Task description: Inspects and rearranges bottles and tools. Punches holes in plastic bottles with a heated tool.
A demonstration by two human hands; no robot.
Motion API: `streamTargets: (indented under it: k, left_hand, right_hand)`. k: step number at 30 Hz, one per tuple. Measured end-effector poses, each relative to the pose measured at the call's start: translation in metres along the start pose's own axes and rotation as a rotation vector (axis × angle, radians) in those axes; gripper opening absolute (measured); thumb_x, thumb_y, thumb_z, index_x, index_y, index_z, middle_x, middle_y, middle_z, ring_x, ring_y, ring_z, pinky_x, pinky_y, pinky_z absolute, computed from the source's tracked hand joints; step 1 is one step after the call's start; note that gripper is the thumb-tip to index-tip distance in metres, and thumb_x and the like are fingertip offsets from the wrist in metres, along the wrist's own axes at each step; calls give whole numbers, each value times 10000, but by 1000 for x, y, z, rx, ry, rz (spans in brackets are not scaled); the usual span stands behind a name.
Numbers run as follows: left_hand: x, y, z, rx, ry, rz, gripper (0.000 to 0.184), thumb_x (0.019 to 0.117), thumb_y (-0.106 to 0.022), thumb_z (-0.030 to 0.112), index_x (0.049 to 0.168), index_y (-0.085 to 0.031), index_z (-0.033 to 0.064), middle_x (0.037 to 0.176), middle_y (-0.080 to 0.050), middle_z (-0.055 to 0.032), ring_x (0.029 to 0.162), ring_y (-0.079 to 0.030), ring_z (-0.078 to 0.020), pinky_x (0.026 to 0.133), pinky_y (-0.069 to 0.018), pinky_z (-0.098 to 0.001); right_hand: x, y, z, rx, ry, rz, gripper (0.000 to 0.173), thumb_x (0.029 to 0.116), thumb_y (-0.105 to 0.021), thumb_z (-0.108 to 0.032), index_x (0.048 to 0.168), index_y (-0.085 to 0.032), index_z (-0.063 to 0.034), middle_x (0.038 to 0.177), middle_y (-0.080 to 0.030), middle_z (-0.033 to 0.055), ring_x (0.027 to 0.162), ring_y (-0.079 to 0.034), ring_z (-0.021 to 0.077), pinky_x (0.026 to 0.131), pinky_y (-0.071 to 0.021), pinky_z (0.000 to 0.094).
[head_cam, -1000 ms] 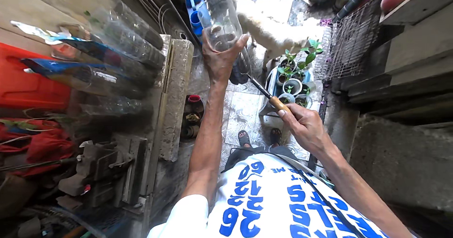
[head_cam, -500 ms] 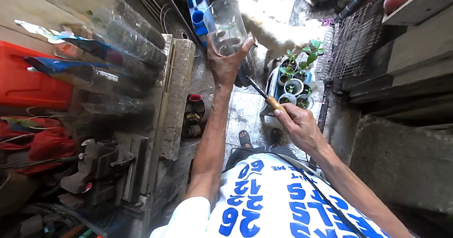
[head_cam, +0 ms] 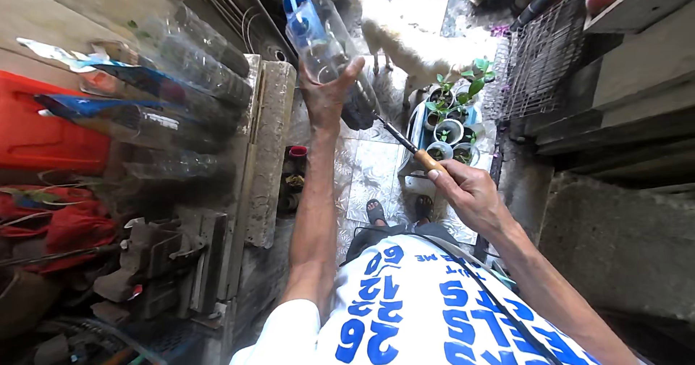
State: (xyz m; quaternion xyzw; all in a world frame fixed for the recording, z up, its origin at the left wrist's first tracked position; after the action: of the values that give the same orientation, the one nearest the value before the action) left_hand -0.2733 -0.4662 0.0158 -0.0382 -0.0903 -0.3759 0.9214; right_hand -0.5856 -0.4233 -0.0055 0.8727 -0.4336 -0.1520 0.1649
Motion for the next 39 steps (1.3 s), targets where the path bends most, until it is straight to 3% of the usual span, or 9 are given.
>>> streamTargets:
  k: [6, 17, 24, 30, 34, 39]
  left_hand:
    - [18, -2, 2, -181, 34, -214, 1056, 640, -963, 403, 1400, -397, -62, 1181, -672, -193, 1064, -700, -292, 939, -610, -475]
    - [9, -6, 3, -252, 39, -287, 1143, 652, -976, 371, 1464, -307, -74, 1227, -650, -247, 1102, -689, -366, 960, -602, -523]
    - [0, -11, 9, -205, 22, -276, 1081, 655, -971, 346, 1441, -363, -79, 1234, -659, -227, 1128, -683, -350, 984, -595, -519]
    - [-8, -12, 13, -172, 1, -247, 1108, 653, -972, 353, 1460, -338, -64, 1262, -642, -204, 1148, -673, -306, 1001, -588, -480]
    - [-12, -15, 26, -204, -74, -279, 979, 657, -971, 304, 1389, -427, -53, 1192, -671, -182, 1087, -694, -289, 959, -606, -472]
    - [-13, -16, 31, -147, -124, -317, 953, 672, -961, 360, 1374, -456, -39, 1180, -677, -179, 1077, -695, -286, 957, -600, -476]
  right_hand:
    - [0, -3, 9, 51, -20, -15, 283, 1062, -513, -337, 1043, -714, -139, 632, -512, -67, 503, -451, 32, 481, -402, 234]
    - [-1, -6, 5, 61, -4, -23, 276, 1065, -511, -342, 1055, -710, -151, 623, -505, -75, 495, -447, 26, 472, -396, 225]
    - [-4, -8, 6, 49, -12, -4, 271, 1067, -509, -330, 1050, -707, -146, 624, -509, -73, 494, -449, 27, 471, -399, 226]
    - [-3, -11, 8, 72, -15, 18, 273, 1070, -504, -321, 1019, -698, -134, 628, -509, -61, 499, -454, 37, 473, -399, 234]
    - [-2, -14, 11, 75, -27, 25, 284, 1069, -504, -332, 1028, -699, -129, 638, -524, -48, 506, -470, 52, 479, -414, 251]
    - [0, -18, 10, 65, -29, 24, 293, 1072, -498, -340, 1036, -699, -131, 630, -526, -48, 506, -477, 59, 481, -419, 264]
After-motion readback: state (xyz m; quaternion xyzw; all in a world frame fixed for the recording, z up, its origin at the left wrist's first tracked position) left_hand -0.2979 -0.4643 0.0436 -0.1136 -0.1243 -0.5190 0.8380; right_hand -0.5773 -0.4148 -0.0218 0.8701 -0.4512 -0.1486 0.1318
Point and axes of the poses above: each hand's wrist, its own x-axis towards the middle knuckle, its own y-axis out of the back of the hand, z = x × y, the point moved 10 cm from there along x, towards the middle knuckle
